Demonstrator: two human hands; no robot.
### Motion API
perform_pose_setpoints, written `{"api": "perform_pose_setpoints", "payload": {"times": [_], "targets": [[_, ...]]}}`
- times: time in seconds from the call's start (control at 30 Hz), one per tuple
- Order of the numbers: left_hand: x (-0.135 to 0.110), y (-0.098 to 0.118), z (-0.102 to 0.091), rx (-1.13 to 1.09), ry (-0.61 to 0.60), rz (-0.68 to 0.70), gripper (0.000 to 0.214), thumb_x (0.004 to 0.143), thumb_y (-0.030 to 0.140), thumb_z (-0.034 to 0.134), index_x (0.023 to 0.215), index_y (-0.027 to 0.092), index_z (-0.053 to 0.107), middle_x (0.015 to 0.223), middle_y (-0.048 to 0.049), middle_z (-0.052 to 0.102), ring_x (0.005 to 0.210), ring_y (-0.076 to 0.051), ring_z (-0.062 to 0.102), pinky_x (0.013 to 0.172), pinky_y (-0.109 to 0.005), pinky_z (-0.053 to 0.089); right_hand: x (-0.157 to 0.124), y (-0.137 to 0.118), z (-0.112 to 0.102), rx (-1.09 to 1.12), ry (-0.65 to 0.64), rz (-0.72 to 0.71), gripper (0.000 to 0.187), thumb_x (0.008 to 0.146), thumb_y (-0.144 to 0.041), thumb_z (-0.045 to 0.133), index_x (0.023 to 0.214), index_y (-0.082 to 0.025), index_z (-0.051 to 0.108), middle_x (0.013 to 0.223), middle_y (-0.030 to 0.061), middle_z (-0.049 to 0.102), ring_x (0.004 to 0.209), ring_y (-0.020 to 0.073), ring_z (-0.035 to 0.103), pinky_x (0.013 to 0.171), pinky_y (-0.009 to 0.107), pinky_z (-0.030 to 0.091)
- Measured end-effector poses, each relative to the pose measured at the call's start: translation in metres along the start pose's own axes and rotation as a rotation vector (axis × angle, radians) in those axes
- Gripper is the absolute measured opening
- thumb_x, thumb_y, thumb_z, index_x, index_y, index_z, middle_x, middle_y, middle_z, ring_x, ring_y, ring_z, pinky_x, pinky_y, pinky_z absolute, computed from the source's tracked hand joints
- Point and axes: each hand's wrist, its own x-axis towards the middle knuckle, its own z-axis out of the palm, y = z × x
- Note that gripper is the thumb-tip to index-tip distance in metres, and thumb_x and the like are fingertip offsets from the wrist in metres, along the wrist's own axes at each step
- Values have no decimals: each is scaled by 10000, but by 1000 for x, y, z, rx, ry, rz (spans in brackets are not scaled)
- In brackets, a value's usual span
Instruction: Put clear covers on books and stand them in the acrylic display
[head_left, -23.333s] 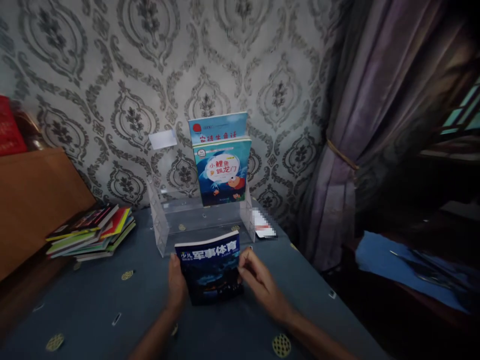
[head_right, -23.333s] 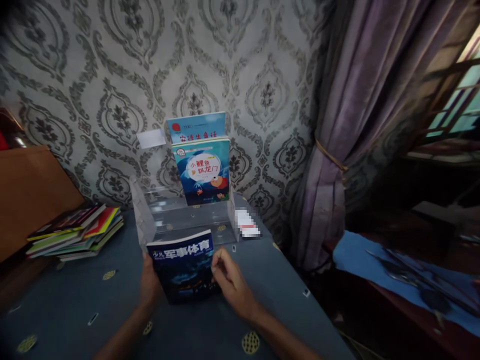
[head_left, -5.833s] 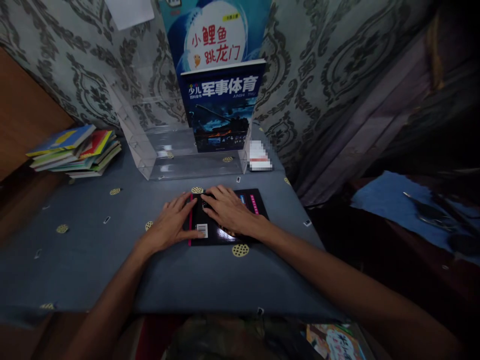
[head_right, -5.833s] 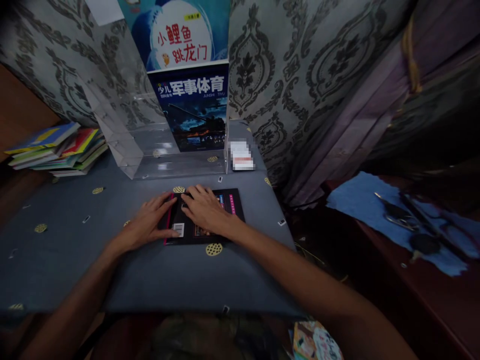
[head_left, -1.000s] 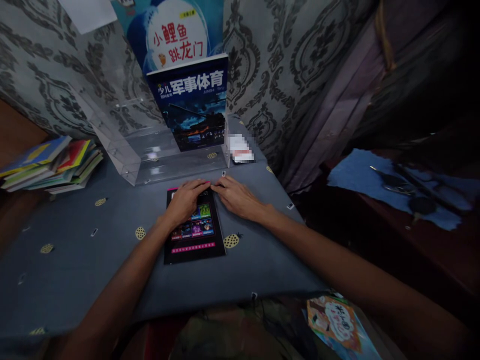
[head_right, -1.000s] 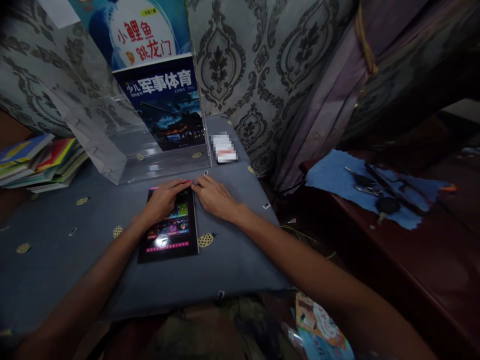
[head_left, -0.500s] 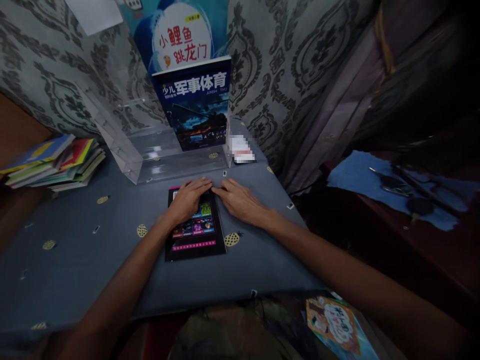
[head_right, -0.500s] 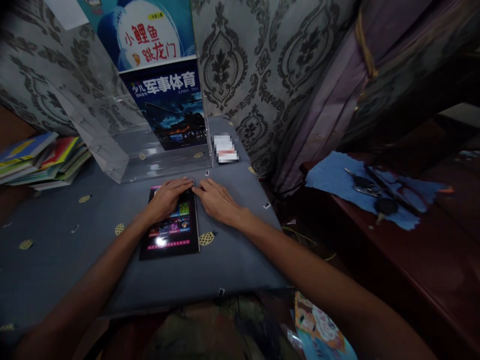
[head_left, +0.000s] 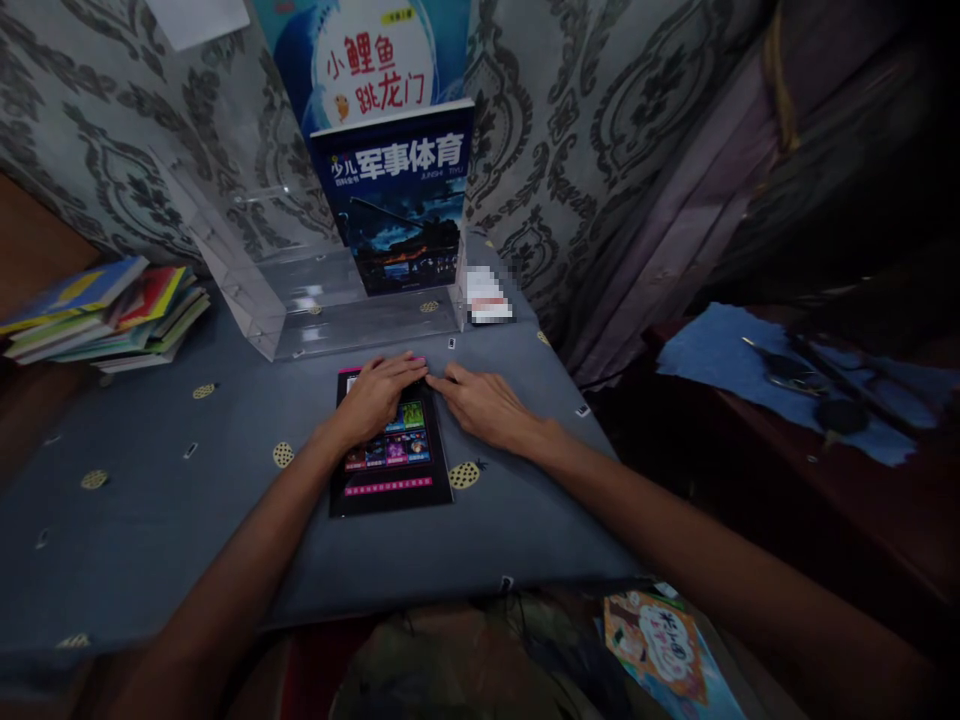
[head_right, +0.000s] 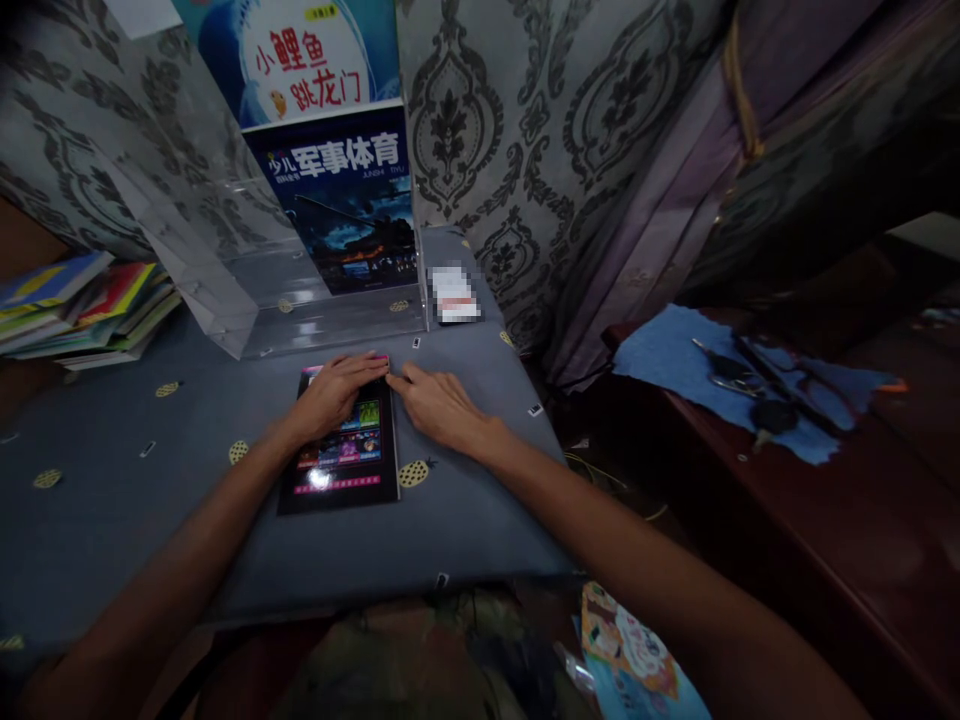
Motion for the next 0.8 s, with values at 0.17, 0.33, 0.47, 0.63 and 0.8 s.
{"api": "perform_pose_setpoints", "payload": {"times": [0.17,0.33,0.47,0.63,0.8], "targets": [[0,1,-2,1,-22,-7,598,869,-9,380,1378,217,597,1457,-88,601,1431,-212,470,1160,-537,364,0,0,0,3,18,-7,443,981,-109,409,1385,-190,570,1145,122,654,770,190,635,640,296,404],[-1,4,-7,-1,-46,-21,604,861,-5,387,1390,209,586,1477,-75,582,1453,-225,443,1174,-542,348,-2,1,3,60,98,-66,363,993,-128,417,1286,-166,627,1177,122,655,817,201,674,658,305,480],[-1,4,-9,-5,-71,-24,594,870,7,394,1401,203,574,1499,-70,561,1464,-236,426,1177,-542,339,-4,4,10,99,172,-126,371,974,-102,443,1292,-156,626,1305,123,651,988,216,700,770,317,554],[-1,4,-8,1,-61,-23,582,882,10,385,1391,211,583,1482,-78,578,1457,-222,437,1176,-536,334,-5,6,13,150,186,-176,406,965,-86,445,1325,-132,625,1356,134,652,1100,241,698,877,363,584],[-3,2,-7,-2,-59,9,586,871,13,402,1393,216,576,1468,-79,592,1462,-211,428,1175,-531,330,-4,9,14,150,177,-171,429,957,-90,458,1339,-178,632,1360,108,663,1049,220,714,856,347,585]]}}
